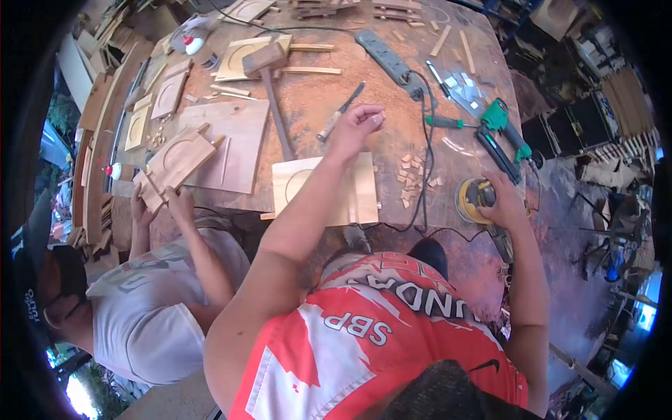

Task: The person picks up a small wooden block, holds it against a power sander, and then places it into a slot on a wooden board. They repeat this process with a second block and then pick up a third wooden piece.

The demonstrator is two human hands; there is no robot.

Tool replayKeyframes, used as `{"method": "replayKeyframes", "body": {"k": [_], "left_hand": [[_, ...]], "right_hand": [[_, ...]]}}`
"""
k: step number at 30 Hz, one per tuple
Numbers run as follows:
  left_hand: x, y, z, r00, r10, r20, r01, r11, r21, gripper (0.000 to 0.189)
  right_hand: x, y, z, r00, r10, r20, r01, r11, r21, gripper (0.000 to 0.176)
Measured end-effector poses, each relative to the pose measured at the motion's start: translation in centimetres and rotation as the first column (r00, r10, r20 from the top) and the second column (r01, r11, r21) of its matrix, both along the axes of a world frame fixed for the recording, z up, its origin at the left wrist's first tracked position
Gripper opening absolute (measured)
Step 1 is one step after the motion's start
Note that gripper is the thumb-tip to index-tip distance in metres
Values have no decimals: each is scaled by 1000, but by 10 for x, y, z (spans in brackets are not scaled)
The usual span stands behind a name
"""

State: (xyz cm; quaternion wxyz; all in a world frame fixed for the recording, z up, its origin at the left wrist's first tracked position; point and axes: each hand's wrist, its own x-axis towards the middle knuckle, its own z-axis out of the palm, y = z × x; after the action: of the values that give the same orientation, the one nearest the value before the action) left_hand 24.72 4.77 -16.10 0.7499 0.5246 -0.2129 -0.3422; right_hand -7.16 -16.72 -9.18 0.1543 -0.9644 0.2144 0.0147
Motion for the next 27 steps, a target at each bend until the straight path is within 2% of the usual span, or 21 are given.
{"method": "replayKeyframes", "body": {"k": [4, 6, 8, 10, 11, 13, 14, 16, 17, 19, 22, 24, 27], "left_hand": [[-17, 3, 18, 998, -45, -43, 43, 999, -29, 23], [-30, 4, 29, 998, -30, -46, 30, 1000, -8, 21], [-47, 2, 32, 999, 4, -47, -5, 1000, -22, 20], [-60, 1, 39, 998, 53, -27, -55, 998, -45, 19], [-70, -2, 43, 994, 109, -1, -109, 993, -48, 18], [-99, -13, 50, 983, 180, 16, -179, 983, -43, 17], [-111, -21, 57, 980, 198, 26, -195, 977, -86, 16], [-126, -40, 79, 974, 212, 77, -200, 970, -136, 15], [-135, -48, 89, 970, 204, 131, -181, 969, -167, 14], [-153, -59, 109, 940, 217, 262, -174, 969, -178, 13], [-172, -60, 131, 906, 255, 339, -190, 958, -214, 14], [-181, -54, 143, 896, 254, 363, -191, 961, -201, 14], [-186, -44, 151, 871, 289, 397, -223, 953, -204, 16]], "right_hand": [[-5, -3, -6, 1000, 14, 24, -13, 999, -35, 65], [-6, -6, -5, 994, 35, 100, -36, 999, 12, 64], [-8, -15, -4, 997, 53, 62, -55, 998, 30, 63], [-9, -37, -6, 943, 189, 273, -229, 966, 123, 61], [-9, -44, 6, 936, 214, 278, -252, 961, 111, 61], [-16, -46, 35, 860, 120, 495, -263, 937, 229, 60], [-22, -45, 53, 855, 127, 502, -275, 933, 232, 60], [-30, -43, 91, 703, 114, 702, -399, 881, 256, 63], [-32, -42, 105, 685, 108, 720, -402, 881, 251, 63], [-40, -39, 122, 495, 250, 832, -517, 855, 51, 66], [-43, -37, 134, 436, 264, 860, -527, 850, 6, 67], [-47, -32, 136, 437, 226, 870, -530, 847, 46, 66], [-50, -23, 139, 430, 243, 869, -507, 862, 10, 65]]}}
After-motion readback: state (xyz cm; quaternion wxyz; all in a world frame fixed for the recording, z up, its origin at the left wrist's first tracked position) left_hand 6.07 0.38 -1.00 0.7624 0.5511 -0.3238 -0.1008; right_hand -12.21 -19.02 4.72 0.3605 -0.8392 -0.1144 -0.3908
